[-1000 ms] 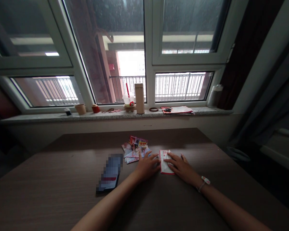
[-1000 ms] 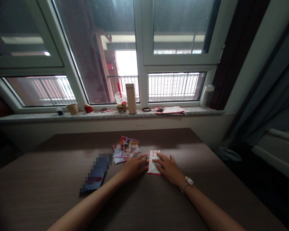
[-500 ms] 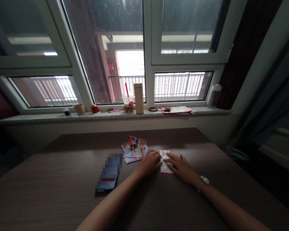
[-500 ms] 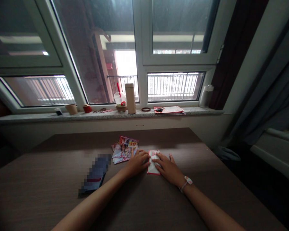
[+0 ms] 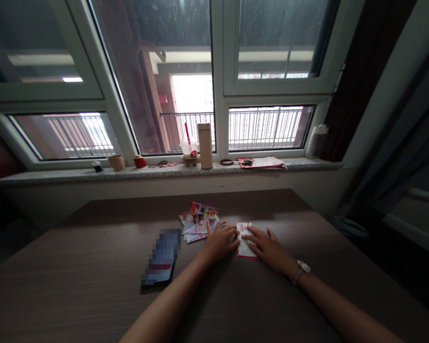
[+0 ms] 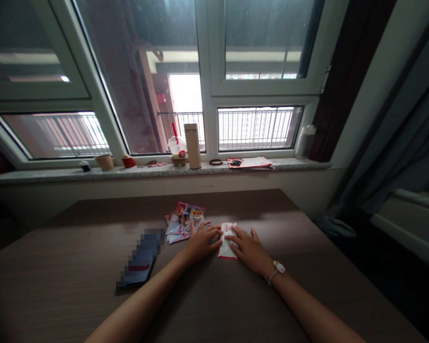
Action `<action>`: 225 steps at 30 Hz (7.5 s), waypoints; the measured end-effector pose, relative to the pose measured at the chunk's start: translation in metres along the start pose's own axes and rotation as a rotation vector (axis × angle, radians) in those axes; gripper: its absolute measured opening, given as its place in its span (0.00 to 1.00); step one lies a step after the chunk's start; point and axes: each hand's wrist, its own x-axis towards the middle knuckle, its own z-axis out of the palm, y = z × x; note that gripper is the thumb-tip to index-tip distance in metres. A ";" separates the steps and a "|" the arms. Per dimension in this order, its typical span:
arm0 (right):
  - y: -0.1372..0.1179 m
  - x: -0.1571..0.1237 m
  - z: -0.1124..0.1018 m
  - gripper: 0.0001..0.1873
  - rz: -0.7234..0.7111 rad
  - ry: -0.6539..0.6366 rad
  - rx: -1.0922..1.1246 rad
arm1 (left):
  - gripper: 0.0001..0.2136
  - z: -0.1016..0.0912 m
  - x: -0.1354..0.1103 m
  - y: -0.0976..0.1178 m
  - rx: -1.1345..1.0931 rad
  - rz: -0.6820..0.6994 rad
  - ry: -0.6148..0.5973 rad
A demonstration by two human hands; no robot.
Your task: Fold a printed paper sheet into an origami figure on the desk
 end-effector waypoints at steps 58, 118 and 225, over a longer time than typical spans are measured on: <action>0.038 0.019 0.015 0.12 0.046 0.213 0.206 | 0.24 -0.007 0.004 -0.002 0.118 -0.006 -0.113; 0.038 -0.001 -0.019 0.35 -0.020 -0.144 0.302 | 0.20 -0.012 0.000 0.002 0.091 -0.026 -0.078; 0.040 0.006 -0.014 0.25 0.012 -0.018 0.085 | 0.27 -0.015 -0.004 0.008 0.087 -0.080 -0.172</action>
